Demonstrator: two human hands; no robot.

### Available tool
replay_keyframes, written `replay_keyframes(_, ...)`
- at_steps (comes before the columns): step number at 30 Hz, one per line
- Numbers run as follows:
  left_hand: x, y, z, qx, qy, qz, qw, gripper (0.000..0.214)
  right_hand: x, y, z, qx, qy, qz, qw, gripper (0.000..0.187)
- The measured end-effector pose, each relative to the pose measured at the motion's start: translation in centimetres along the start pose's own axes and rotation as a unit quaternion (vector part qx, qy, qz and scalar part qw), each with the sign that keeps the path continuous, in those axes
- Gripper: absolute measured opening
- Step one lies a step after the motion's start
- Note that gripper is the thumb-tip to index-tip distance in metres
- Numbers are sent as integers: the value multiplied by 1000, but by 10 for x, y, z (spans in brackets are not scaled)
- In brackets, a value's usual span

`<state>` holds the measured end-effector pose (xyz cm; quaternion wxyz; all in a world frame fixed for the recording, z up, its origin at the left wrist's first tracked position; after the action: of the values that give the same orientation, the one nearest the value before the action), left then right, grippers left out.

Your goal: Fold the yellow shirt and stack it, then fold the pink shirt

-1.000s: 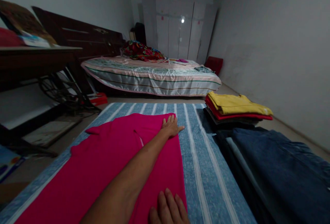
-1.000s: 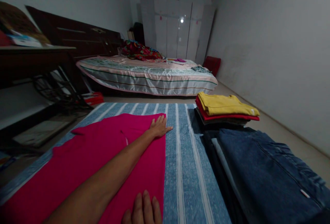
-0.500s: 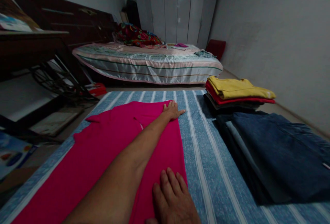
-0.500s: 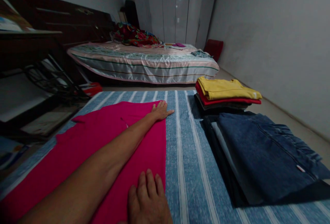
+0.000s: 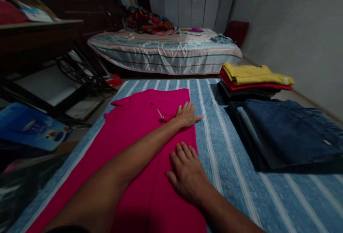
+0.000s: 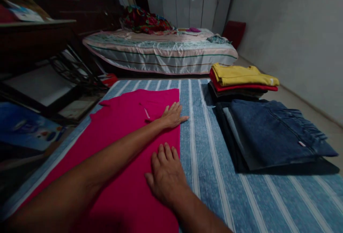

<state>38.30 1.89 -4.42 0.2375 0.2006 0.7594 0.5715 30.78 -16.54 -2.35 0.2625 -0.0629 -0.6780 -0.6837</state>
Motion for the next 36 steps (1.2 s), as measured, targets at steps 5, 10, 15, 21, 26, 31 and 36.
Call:
replay_keyframes(5,-2,-12,-9,-10,0,-15,1000,83,-1,-1,-3,-2,10,-33,999,54)
replay_keyframes(10,-12,-3,-42,-40,-41,-18,998,76,-1,1,-5,-13,16,-56,998,53)
replay_keyframes(15,-20,-6,-129,-11,-58,-67,996,71,3,3,-7,-32,45,-66,996,48)
replay_keyframes(21,-43,-35,-257,-5,-97,-82,992,77,-7,-12,-9,31,32,-120,992,54)
replay_keyframes(26,-40,-67,-310,-5,-69,-67,995,76,-4,-4,-9,18,23,-139,990,52)
replay_keyframes(31,-35,-84,-321,22,-61,-69,995,75,-1,-2,-7,0,29,-149,988,50)
replay_keyframes(36,-34,-84,-323,15,-67,-82,994,76,0,-7,-10,0,29,-155,987,51)
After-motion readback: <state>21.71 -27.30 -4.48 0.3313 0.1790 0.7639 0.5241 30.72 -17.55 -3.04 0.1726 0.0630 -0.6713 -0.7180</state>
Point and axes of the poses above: each hand's wrist, its own z-axis towards the middle knuckle, its own y-axis out of the back of the hand, x = y × z, the point moved 10 cm from there along z, towards the middle knuckle, and after that the axes turned 3 degrees about x, right-handed, at the moved point
